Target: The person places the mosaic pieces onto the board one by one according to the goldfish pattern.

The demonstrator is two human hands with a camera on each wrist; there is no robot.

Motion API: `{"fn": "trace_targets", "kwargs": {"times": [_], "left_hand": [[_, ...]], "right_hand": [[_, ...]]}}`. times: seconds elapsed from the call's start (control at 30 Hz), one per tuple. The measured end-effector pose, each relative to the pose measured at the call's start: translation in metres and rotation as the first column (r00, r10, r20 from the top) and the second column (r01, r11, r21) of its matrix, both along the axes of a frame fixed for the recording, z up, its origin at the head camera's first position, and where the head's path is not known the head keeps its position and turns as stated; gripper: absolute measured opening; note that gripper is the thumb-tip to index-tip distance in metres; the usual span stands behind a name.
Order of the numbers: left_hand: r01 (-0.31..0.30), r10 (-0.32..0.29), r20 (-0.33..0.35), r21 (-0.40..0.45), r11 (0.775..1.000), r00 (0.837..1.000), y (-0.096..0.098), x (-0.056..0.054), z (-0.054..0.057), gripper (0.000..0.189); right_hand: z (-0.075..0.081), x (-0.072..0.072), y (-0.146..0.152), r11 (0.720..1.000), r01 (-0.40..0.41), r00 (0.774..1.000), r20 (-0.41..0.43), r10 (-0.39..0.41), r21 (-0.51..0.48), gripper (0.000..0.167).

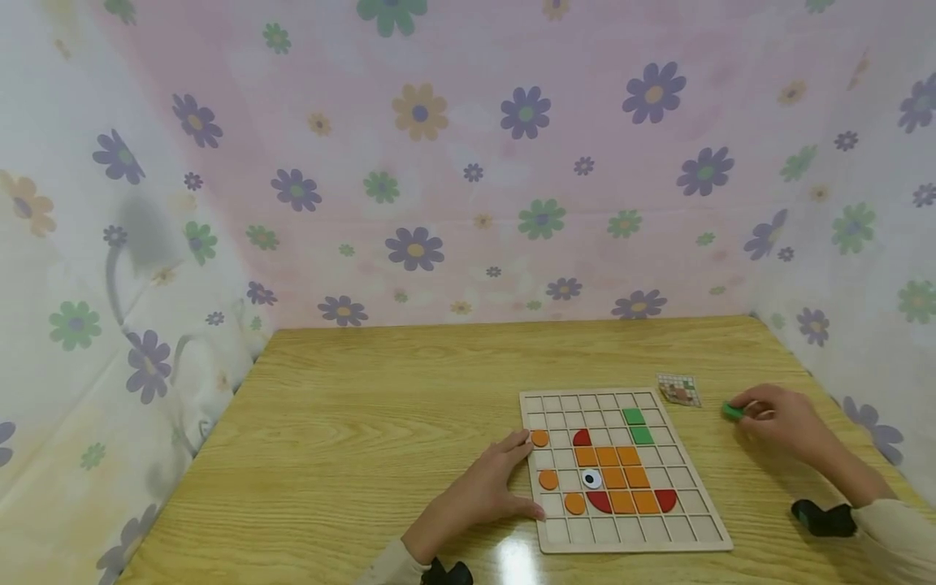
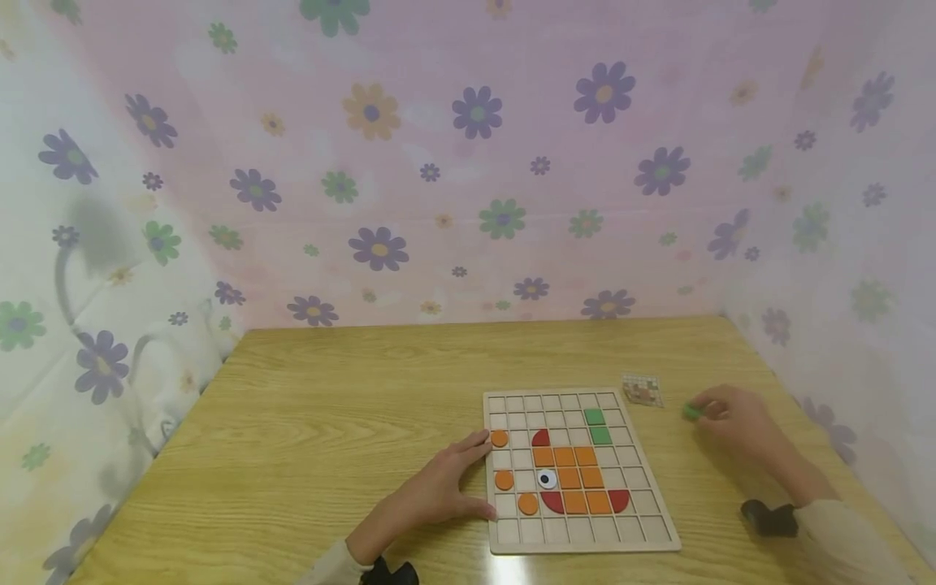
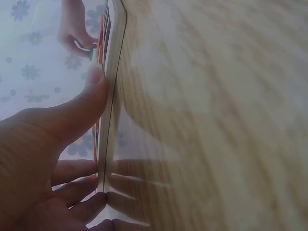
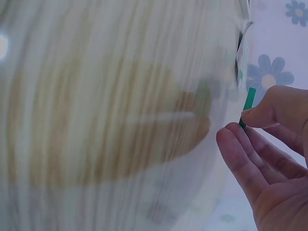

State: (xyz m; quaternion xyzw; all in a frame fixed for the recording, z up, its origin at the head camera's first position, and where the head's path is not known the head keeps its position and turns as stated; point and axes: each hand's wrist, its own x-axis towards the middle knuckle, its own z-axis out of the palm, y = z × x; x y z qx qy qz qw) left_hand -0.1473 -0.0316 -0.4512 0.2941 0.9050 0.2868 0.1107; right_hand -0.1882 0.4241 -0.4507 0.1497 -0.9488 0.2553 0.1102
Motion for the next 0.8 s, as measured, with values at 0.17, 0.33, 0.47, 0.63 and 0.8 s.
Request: {"fn": "trace_targets", "kwargs": {"times": [0.17,0.33,0.47,0.63,0.8], "left_hand": [[0.0,0.0,0.002,0.002,1.0,1.0,0.0,0.0,0.0,0.093],[0.001,-0.001,0.002,0.001,1.0,1.0,0.0,0.0,0.0,0.093],[0.013,-0.013,-0.006,0.0,1.0,1.0,-0.001,0.0,0.0,0.093],[0.024,-0.024,-0.015,0.004,1.0,1.0,-0.001,-0.001,0.0,0.093],[0.018,-0.018,-0.004,0.004,1.0,1.0,-0.001,-0.001,-0.001,0.093]], "right_hand": [[0.001,0.0,-0.01,0.999,-0.054,0.997,-0.057,0.053,-0.008,0.021],[0.003,0.001,-0.021,0.992,-0.127,0.987,-0.101,0.123,-0.026,0.025],[0.005,0.002,-0.031,0.984,-0.174,0.979,-0.117,0.168,-0.048,0.027],[0.005,0.004,-0.043,0.974,-0.217,0.969,-0.134,0.206,-0.069,0.029],[0.006,0.005,-0.052,0.969,-0.24,0.964,-0.133,0.23,-0.061,0.029]]}}
